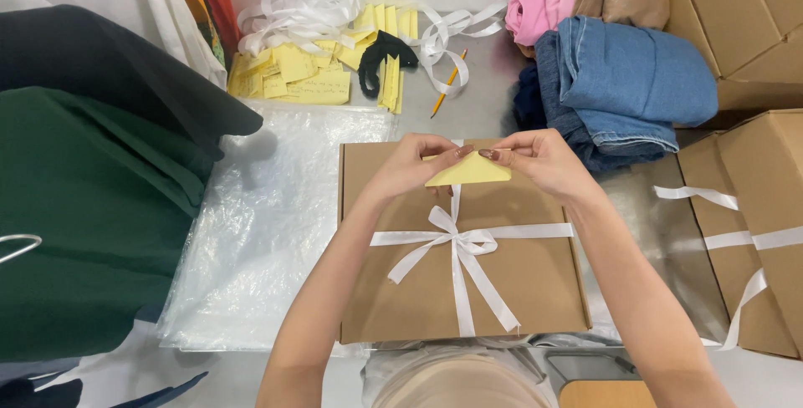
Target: The person places a folded blue garment into a plastic bag, then into a cardboard box. They attach a yellow note to the box, tie it with a white ribbon, and repeat the process with another garment.
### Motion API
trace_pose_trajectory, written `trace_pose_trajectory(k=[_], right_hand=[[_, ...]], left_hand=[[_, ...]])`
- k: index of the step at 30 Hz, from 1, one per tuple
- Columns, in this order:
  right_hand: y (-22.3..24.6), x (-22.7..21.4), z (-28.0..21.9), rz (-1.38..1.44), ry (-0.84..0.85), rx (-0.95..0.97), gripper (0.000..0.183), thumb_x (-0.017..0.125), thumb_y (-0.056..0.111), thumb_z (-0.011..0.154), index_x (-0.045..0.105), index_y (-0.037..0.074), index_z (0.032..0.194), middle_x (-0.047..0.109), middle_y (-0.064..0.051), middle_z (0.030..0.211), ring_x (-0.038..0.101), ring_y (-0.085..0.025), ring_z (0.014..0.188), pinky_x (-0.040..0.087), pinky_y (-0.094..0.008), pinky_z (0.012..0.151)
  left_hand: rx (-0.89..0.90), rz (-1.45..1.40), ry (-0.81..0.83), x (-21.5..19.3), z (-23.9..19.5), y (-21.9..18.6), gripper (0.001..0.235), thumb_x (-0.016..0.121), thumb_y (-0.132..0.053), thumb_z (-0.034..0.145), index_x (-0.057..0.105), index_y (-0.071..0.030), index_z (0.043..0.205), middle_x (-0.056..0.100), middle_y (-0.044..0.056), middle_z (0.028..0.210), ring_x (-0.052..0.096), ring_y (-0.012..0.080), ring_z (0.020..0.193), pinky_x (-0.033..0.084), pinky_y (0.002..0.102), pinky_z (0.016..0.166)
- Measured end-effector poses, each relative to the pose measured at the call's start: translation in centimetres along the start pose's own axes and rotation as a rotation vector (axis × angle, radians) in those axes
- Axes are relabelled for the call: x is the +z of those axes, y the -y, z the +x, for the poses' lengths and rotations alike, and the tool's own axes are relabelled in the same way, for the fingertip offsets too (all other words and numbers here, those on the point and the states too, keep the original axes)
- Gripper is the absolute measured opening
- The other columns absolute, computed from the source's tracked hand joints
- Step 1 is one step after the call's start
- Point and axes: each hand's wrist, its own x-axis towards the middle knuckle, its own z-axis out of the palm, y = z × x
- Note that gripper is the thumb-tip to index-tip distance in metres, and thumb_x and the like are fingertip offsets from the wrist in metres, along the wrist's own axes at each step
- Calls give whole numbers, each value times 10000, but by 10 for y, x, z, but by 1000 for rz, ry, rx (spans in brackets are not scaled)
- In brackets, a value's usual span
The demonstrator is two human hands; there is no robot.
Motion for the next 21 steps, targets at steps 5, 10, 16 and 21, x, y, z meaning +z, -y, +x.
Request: trace_pose_trajectory(k=[5, 10, 16, 21], right_hand=[[-10, -2, 6, 2, 18, 6, 183, 833, 95, 962, 801, -31, 1090, 795, -187, 874, 787, -252, 669, 658, -364, 513], [-13, 1, 9, 8, 28, 15, 185, 816, 94, 977, 794, -40, 1104, 795, -198, 878, 789, -261, 660, 659, -377, 498], [6, 31, 4, -54, 92, -60, 215, 794, 215, 1023, 807, 41, 1149, 766, -53, 850, 701, -90, 679, 607, -229, 558], [-1, 39, 14, -195, 144, -115, 84, 870, 160, 947, 839, 85, 969, 761, -19, 805, 623, -46, 649, 550, -191, 540]], left_hand=[[-12, 10, -13, 2, 2, 9, 285, 764, -194, 979, 791, 68, 1089, 754, 219, 794, 754, 242, 576, 636, 287, 468], [29, 6, -61, 6, -9, -5, 265, 791, -152, 955, 793, 87, 1071, 749, 239, 768, 744, 226, 551, 638, 277, 451], [80, 41, -125, 2, -16, -1, 188, 795, -107, 949, 809, 47, 1055, 787, 217, 871, 727, 196, 528, 636, 252, 449], [102, 153, -128, -7, -18, 9, 86, 775, -78, 951, 830, -33, 999, 811, 154, 879, 743, 189, 500, 637, 230, 435]])
